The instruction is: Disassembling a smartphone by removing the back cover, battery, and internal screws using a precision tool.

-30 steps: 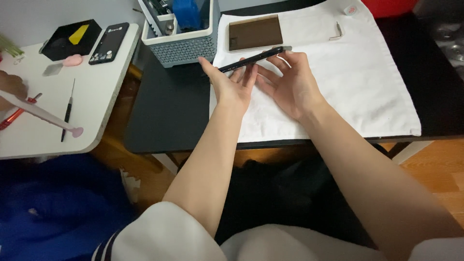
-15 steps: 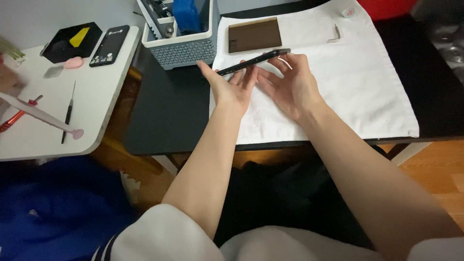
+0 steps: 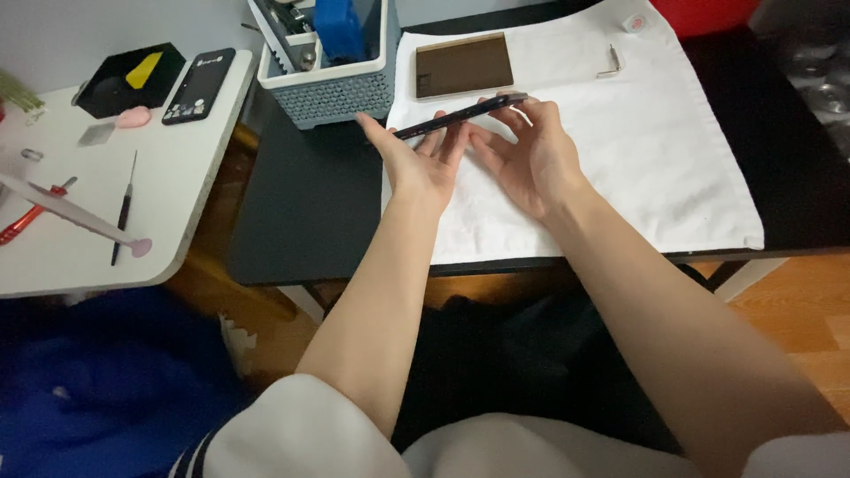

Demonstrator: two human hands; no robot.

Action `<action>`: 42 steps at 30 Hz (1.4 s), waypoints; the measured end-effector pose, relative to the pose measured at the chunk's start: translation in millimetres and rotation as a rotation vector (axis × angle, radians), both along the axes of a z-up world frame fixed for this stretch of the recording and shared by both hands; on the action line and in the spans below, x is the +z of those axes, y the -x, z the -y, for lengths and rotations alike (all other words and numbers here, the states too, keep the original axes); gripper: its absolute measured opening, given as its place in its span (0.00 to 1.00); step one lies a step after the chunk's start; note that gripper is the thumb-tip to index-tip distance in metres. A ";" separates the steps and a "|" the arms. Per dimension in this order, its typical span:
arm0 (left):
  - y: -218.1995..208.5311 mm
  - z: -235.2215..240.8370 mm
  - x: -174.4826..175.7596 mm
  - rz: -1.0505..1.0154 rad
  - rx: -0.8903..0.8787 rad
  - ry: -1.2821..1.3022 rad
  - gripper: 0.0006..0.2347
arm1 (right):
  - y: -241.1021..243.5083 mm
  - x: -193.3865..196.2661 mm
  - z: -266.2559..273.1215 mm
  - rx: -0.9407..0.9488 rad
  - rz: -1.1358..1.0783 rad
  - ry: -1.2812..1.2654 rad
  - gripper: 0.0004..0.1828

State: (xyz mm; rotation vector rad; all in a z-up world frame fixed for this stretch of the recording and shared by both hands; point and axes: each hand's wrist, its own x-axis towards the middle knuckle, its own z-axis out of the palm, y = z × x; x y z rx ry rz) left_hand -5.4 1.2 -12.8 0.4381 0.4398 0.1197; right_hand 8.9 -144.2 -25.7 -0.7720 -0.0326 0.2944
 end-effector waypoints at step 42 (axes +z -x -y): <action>42.0 12.4 71.1 -0.050 -0.354 -0.812 0.56 | 50.0 98.1 29.7 0.343 0.206 0.971 0.36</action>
